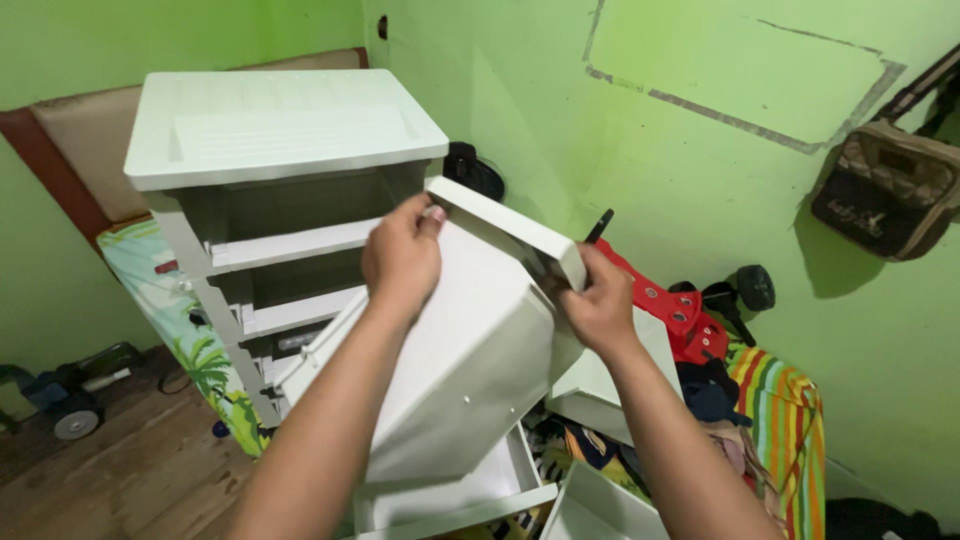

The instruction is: The person assembles a white plastic drawer unit by hand. They attach the top lid to the frame, then insert several drawers, including one with a bear graphic and another labeled 'Love Bear', into the slots.

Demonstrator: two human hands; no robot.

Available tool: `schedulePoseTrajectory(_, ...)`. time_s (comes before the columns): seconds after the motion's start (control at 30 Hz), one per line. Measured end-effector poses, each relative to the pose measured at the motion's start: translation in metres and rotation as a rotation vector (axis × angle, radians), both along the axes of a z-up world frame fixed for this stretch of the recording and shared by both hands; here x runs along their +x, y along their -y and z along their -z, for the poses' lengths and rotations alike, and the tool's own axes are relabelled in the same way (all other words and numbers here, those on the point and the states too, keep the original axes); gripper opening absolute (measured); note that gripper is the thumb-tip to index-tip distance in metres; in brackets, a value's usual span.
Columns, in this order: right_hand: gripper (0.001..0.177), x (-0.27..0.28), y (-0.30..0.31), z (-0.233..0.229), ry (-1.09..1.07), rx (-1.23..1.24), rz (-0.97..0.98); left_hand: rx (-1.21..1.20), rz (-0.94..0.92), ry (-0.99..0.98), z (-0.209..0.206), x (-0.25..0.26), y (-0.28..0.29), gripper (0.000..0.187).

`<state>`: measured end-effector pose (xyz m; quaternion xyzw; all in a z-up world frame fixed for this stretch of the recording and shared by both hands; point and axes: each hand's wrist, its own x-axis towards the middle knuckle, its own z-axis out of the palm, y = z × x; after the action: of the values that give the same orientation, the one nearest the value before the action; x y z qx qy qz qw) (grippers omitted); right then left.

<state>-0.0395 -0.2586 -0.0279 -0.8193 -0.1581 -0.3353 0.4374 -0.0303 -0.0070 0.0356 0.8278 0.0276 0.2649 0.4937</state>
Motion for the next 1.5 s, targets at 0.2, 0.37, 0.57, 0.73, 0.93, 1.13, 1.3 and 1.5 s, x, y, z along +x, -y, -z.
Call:
schedulePoseTrajectory(0.2, 0.089, -0.008, 0.015, -0.028, -0.132, -0.016, -0.475, -0.247, 0.086, 0.103, 0.005, 0.035, -0.032, 0.03)
schedulePoseTrajectory(0.37, 0.102, -0.009, 0.017, -0.037, -0.022, -0.302, -0.264, -0.675, 0.293, 0.155, 0.008, 0.044, -0.052, 0.025)
schedulePoseTrajectory(0.57, 0.109, 0.006, 0.036, -0.028, -0.032, -0.311, -0.058, -0.849, 0.403, 0.232, 0.008, 0.043, -0.075, 0.026)
schedulePoseTrajectory(0.73, 0.127, 0.033, 0.06, -0.003, -0.054, 0.104, -0.255, -0.886, 0.408, 0.171, 0.009, 0.038, -0.086, 0.029)
schedulePoseTrajectory(0.93, 0.06, 0.058, 0.094, 0.019, -0.2, 0.842, -0.605, -0.901, 0.451, 0.177, 0.017, 0.035, -0.099, 0.037)
schedulePoseTrajectory(1.13, 0.047, 0.051, 0.088, 0.023, -0.105, 0.874, -0.422, -1.092, 0.322, 0.138, 0.004, 0.02, -0.097, 0.029)
schedulePoseTrajectory(1.3, 0.033, 0.033, 0.064, -0.003, 0.019, 0.881, -0.464, -1.162, 0.371, 0.084, 0.012, 0.023, -0.097, 0.027)
schedulePoseTrajectory(1.5, 0.05, 0.0, 0.052, -0.024, 0.041, 0.763, -0.882, -1.009, 0.182, -0.09, 0.032, 0.027, -0.103, 0.024)
